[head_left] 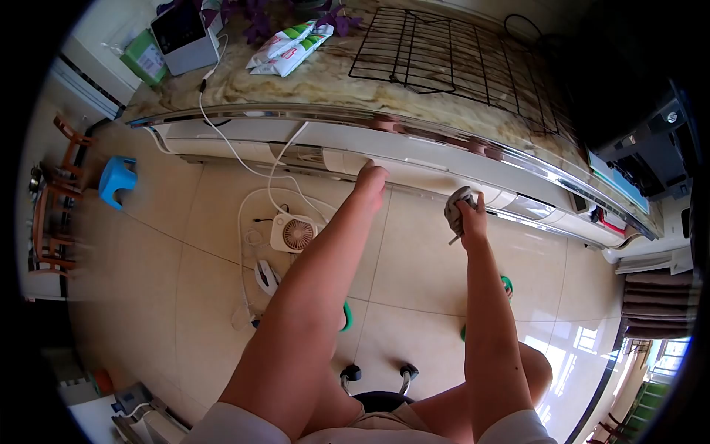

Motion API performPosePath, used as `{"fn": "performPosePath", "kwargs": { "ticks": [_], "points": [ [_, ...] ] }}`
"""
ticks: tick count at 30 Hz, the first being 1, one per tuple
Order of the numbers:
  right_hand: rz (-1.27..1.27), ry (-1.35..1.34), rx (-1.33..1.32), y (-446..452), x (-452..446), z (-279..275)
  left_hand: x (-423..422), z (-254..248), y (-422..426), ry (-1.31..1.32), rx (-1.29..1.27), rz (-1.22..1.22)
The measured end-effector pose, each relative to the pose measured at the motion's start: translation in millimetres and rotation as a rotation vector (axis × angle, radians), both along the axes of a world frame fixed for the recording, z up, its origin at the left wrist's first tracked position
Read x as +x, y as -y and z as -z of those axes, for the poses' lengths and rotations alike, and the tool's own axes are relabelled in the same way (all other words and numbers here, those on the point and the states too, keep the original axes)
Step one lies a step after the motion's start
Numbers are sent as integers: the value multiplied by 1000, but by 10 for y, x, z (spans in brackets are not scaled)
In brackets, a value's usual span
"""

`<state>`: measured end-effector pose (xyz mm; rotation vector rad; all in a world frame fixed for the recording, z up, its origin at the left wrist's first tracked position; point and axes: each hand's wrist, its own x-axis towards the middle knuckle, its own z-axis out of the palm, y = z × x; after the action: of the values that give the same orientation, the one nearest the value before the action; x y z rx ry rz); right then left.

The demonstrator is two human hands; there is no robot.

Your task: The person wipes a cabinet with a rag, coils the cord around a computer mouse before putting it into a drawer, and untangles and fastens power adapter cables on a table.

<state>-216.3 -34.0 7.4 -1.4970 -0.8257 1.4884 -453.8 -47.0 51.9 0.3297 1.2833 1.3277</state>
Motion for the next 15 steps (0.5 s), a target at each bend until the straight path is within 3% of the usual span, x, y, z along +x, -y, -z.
{"fn": "performPosePath", "kwargs": {
  "ticks": [8, 15],
  "points": [
    [-11, -56, -28, -19, -31, -32, -174, 168, -114, -72, -182, 140],
    [39, -165, -66, -27, -90, -3, -520, -341, -1, -217, -209, 128]
  ]
}}
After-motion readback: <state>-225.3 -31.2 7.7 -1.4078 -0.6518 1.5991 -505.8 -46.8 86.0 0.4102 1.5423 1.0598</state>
